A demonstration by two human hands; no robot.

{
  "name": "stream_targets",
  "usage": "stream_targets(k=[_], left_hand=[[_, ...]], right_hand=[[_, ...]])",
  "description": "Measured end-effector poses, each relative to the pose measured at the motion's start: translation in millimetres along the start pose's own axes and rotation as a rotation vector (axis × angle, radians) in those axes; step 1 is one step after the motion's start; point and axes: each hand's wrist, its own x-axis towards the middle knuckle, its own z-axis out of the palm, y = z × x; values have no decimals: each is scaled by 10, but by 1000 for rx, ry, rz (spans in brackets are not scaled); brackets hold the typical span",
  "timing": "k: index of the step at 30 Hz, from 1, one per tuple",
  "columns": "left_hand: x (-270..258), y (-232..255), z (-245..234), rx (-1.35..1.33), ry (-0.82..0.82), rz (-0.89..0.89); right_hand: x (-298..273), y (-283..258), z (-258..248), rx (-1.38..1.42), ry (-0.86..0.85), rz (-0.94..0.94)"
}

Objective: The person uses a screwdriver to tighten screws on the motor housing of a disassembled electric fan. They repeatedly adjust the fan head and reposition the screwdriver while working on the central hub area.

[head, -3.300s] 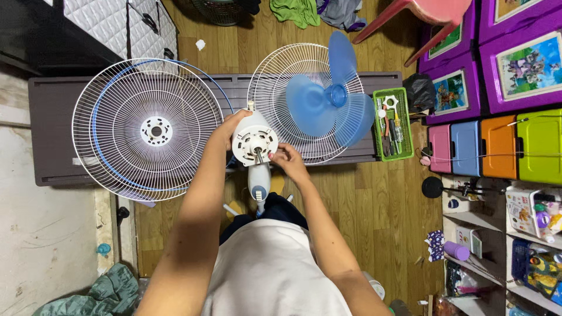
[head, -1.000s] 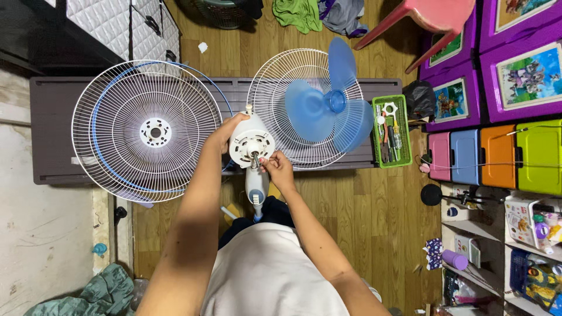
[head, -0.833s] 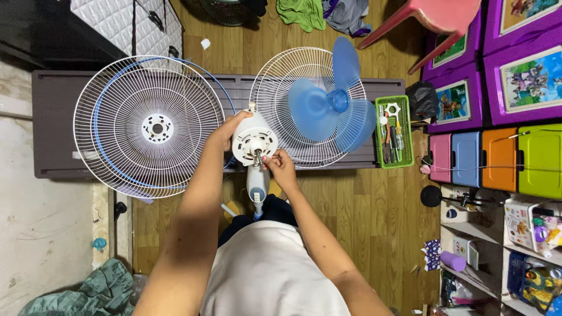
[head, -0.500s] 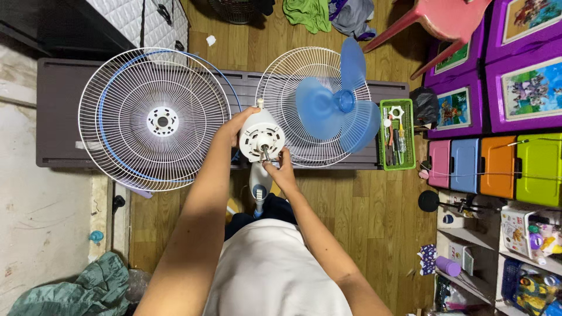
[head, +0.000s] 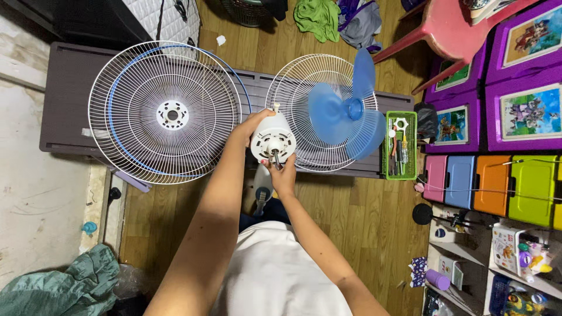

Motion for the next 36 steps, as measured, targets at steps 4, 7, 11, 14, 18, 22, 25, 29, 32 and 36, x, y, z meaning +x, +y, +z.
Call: stream_targets(k=[4,7,11,14,18,22,25,29,32,36], left_hand=[[68,-21,-32,0,42,-10],[120,-35,-47,-13,49,20],[218,-36,-35,1,114,-5],[281,-17,-64,-2,44,-22],[312,-51,-82,28,-1,-56],[219,-110,-94,-51,34,41],[85,-244,-175,-99,2,151],[14,-374,-307,-179,42,158],[49,-468,-350,-191,71,185],[93,-573,-386,-169,130,232]], right_hand=[[25,51,65,-15,37,-22],[23,27,120,-62,51,6],[43,-59,86,-82,9,84],[117,-103,0,-65,-37,63],[172,35,-99,-4,-114,14],[292,346,-236,84,-189,12],[376,589,-356,169,-185,-28],[517,698,-514,334,-185,71],[585,625,-580,380,-177,153],[612,414,-615,339,-183,186]])
